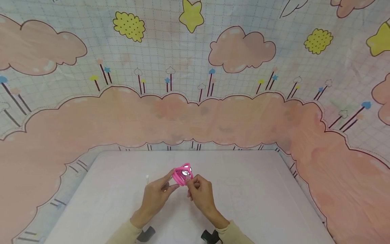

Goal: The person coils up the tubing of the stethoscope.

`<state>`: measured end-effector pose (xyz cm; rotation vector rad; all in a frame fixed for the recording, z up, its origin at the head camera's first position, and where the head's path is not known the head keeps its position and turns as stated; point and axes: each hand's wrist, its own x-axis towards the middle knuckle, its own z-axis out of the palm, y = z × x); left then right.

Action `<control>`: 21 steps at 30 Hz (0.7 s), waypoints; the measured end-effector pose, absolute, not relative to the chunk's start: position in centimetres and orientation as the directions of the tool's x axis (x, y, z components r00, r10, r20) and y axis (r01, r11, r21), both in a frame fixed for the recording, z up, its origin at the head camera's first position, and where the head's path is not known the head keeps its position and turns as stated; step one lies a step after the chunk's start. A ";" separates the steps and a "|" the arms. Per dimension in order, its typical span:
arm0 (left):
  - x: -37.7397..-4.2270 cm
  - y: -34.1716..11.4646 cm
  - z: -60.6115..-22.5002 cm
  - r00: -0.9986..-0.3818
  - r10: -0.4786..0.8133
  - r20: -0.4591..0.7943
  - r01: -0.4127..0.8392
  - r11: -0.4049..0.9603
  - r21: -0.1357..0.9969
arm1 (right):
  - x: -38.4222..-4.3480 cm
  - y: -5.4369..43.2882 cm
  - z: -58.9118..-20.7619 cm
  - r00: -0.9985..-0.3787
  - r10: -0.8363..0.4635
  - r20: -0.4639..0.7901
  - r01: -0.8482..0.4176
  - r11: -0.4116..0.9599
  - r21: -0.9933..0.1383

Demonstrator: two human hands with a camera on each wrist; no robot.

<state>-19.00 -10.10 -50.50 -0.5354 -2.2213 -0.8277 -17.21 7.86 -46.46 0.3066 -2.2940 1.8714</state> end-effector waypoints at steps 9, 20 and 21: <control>-19.1 -10.3 -50.7 -0.700 0.118 0.704 0.564 0.696 0.444 | -17.2 7.7 -46.7 -0.960 0.009 0.278 -0.274 0.154 -0.949; -18.9 -10.6 -50.7 -0.723 0.121 0.680 0.546 0.702 0.456 | -17.4 8.1 -46.5 -0.895 0.030 0.445 -0.419 0.283 -0.863; -18.9 -10.6 -50.7 -0.728 0.123 0.675 0.543 0.703 0.459 | -17.4 8.2 -46.4 -0.889 0.025 0.457 -0.430 0.296 -0.853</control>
